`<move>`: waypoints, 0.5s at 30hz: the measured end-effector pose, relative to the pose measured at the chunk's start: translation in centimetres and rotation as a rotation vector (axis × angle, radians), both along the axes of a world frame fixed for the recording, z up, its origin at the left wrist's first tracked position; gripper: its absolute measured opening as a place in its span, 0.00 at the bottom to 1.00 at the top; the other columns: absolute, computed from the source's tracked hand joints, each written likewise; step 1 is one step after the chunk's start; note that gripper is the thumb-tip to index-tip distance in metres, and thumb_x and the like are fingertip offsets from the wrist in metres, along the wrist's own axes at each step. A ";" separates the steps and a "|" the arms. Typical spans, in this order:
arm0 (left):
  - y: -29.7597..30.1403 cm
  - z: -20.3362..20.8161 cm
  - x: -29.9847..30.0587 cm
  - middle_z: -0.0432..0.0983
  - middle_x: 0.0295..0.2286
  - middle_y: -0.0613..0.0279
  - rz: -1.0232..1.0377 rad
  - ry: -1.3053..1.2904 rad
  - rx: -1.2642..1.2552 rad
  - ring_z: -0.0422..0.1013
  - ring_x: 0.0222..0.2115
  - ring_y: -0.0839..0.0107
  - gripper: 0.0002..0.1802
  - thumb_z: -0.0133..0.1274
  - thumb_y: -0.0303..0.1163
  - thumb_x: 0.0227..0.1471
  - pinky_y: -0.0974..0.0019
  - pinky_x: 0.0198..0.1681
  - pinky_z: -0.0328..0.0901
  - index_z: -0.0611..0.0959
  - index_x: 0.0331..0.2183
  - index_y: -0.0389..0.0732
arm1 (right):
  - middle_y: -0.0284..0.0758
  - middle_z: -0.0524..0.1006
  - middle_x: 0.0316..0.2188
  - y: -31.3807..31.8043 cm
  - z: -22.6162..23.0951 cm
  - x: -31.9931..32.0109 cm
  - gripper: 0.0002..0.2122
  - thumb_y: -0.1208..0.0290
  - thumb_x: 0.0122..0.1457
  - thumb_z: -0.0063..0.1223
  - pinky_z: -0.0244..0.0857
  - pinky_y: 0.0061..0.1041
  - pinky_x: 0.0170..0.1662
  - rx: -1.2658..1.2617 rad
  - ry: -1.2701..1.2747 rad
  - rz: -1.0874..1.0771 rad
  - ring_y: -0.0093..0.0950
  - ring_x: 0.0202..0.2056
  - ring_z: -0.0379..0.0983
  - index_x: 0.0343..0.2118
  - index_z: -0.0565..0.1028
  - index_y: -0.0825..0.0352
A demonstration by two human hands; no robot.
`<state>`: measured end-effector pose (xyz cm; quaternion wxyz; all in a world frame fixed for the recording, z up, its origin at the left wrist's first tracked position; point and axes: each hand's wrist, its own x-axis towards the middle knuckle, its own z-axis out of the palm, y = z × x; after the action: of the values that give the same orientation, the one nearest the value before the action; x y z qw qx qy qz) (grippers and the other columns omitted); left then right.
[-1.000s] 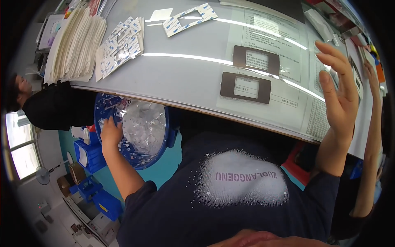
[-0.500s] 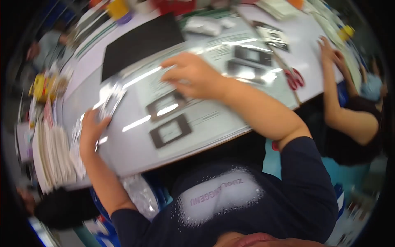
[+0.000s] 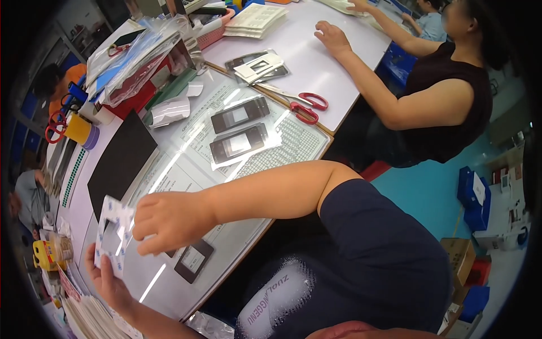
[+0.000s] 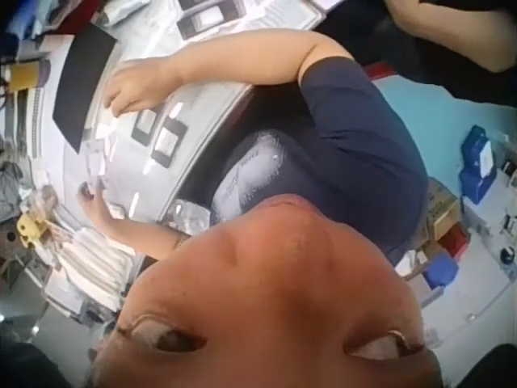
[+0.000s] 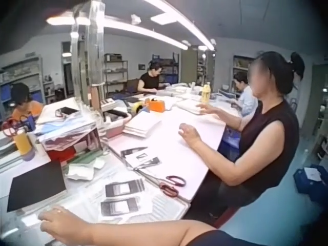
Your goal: The person is assembling small electronic parts by peeling off protective backings and applying adhesive strips to rectangular components at an assembly line workstation.
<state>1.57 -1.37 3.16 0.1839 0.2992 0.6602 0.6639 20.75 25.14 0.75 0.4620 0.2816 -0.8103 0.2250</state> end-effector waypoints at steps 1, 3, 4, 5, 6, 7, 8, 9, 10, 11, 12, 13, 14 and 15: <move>1.7 -0.2 1.3 0.71 0.52 0.54 -0.083 -0.022 0.077 0.69 0.50 0.70 0.24 0.54 0.27 0.62 0.67 0.56 0.62 0.70 0.58 0.33 | 0.31 0.75 0.34 -0.5 0.3 0.2 0.05 0.69 0.56 0.58 0.66 0.37 0.47 0.056 0.041 0.005 0.35 0.38 0.74 0.35 0.76 0.59; 4.5 -0.4 4.4 0.71 0.52 0.54 -0.155 0.016 0.049 0.69 0.50 0.69 0.23 0.52 0.26 0.62 0.66 0.57 0.63 0.72 0.56 0.32 | 0.30 0.74 0.31 -1.1 0.5 0.3 0.05 0.69 0.54 0.58 0.67 0.35 0.41 0.102 0.090 0.036 0.35 0.35 0.73 0.32 0.75 0.59; 5.3 -1.2 4.9 0.71 0.52 0.53 -0.244 -0.026 0.050 0.70 0.50 0.68 0.23 0.53 0.28 0.62 0.64 0.57 0.63 0.72 0.56 0.31 | 0.30 0.72 0.30 -1.1 0.5 0.1 0.05 0.69 0.53 0.58 0.66 0.34 0.38 0.069 0.092 0.055 0.34 0.34 0.73 0.31 0.73 0.58; 6.2 -1.6 5.5 0.71 0.53 0.51 -0.326 -0.069 0.051 0.70 0.51 0.67 0.24 0.53 0.31 0.62 0.63 0.57 0.64 0.72 0.56 0.30 | 0.30 0.71 0.28 -1.1 0.4 0.0 0.05 0.69 0.52 0.57 0.66 0.34 0.35 0.034 0.094 0.079 0.33 0.32 0.72 0.29 0.72 0.58; 7.7 -0.8 7.3 0.71 0.54 0.50 -0.383 -0.132 0.126 0.71 0.51 0.65 0.28 0.54 0.35 0.62 0.63 0.58 0.64 0.70 0.58 0.29 | 0.31 0.70 0.27 -0.6 0.3 0.1 0.06 0.67 0.54 0.59 0.65 0.34 0.32 0.006 0.061 0.090 0.34 0.31 0.71 0.29 0.72 0.57; 9.3 -0.2 9.1 0.70 0.56 0.49 -0.427 -0.190 0.202 0.72 0.52 0.64 0.32 0.54 0.39 0.62 0.63 0.58 0.64 0.69 0.59 0.29 | 0.32 0.69 0.27 -0.3 0.1 0.5 0.09 0.65 0.54 0.63 0.65 0.36 0.32 -0.051 -0.014 0.076 0.35 0.30 0.71 0.29 0.72 0.57; 10.0 -0.5 9.8 0.68 0.57 0.48 -0.457 -0.233 0.282 0.72 0.53 0.62 0.36 0.55 0.43 0.61 0.62 0.59 0.64 0.67 0.60 0.28 | 0.33 0.70 0.27 0.1 1.1 1.6 0.12 0.65 0.52 0.68 0.66 0.37 0.33 -0.164 -0.042 0.069 0.37 0.30 0.71 0.29 0.72 0.58; 10.4 -1.2 10.2 0.67 0.59 0.48 -0.484 -0.268 0.362 0.72 0.54 0.61 0.40 0.56 0.47 0.61 0.61 0.60 0.65 0.65 0.62 0.27 | 0.33 0.73 0.27 0.4 1.4 1.8 0.12 0.68 0.49 0.71 0.69 0.38 0.39 -0.240 -0.074 0.117 0.38 0.31 0.72 0.29 0.74 0.59; 10.5 -1.1 10.3 0.67 0.59 0.48 -0.538 -0.289 0.329 0.71 0.55 0.61 0.40 0.56 0.47 0.61 0.60 0.61 0.64 0.64 0.63 0.29 | 0.32 0.75 0.27 0.8 1.7 2.0 0.11 0.71 0.49 0.71 0.72 0.37 0.48 -0.299 -0.110 0.157 0.36 0.30 0.73 0.30 0.76 0.59; 10.5 -1.2 10.3 0.66 0.59 0.49 -0.595 -0.316 0.302 0.71 0.56 0.61 0.41 0.56 0.47 0.61 0.58 0.62 0.64 0.63 0.64 0.30 | 0.30 0.75 0.27 1.0 2.8 2.8 0.11 0.72 0.49 0.72 0.71 0.38 0.54 -0.315 -0.280 0.140 0.31 0.27 0.73 0.31 0.77 0.60; 10.3 -1.4 10.4 0.67 0.59 0.50 -0.581 -0.320 0.281 0.71 0.56 0.62 0.40 0.56 0.47 0.62 0.58 0.61 0.64 0.64 0.64 0.32 | 0.27 0.74 0.26 0.8 3.1 2.7 0.12 0.73 0.49 0.73 0.70 0.35 0.55 -0.338 -0.278 0.158 0.25 0.25 0.70 0.31 0.77 0.61; 10.5 -1.8 10.4 0.68 0.58 0.52 -0.598 -0.338 0.267 0.70 0.56 0.63 0.39 0.56 0.47 0.62 0.57 0.60 0.65 0.64 0.65 0.33 | 0.26 0.74 0.26 1.0 2.9 2.8 0.12 0.74 0.48 0.74 0.71 0.29 0.48 -0.336 -0.317 0.145 0.22 0.25 0.68 0.31 0.77 0.62; 10.6 -1.8 10.3 0.70 0.56 0.53 -0.612 -0.325 0.270 0.71 0.55 0.64 0.38 0.56 0.46 0.62 0.58 0.59 0.65 0.64 0.65 0.35 | 0.27 0.74 0.27 0.8 2.8 2.8 0.12 0.75 0.48 0.74 0.68 0.24 0.40 -0.372 -0.369 0.141 0.22 0.26 0.67 0.31 0.76 0.62; 10.4 -1.8 10.3 0.71 0.55 0.54 -0.634 -0.314 0.276 0.71 0.54 0.65 0.38 0.56 0.46 0.63 0.58 0.58 0.66 0.65 0.65 0.36 | 0.27 0.74 0.27 0.7 2.6 2.7 0.12 0.75 0.49 0.73 0.64 0.23 0.35 -0.408 -0.408 0.171 0.23 0.27 0.67 0.31 0.76 0.62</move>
<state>11.87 9.02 1.40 0.4371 0.4054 0.4030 0.6944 23.41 25.86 3.40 0.3161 0.1992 -0.7979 0.4731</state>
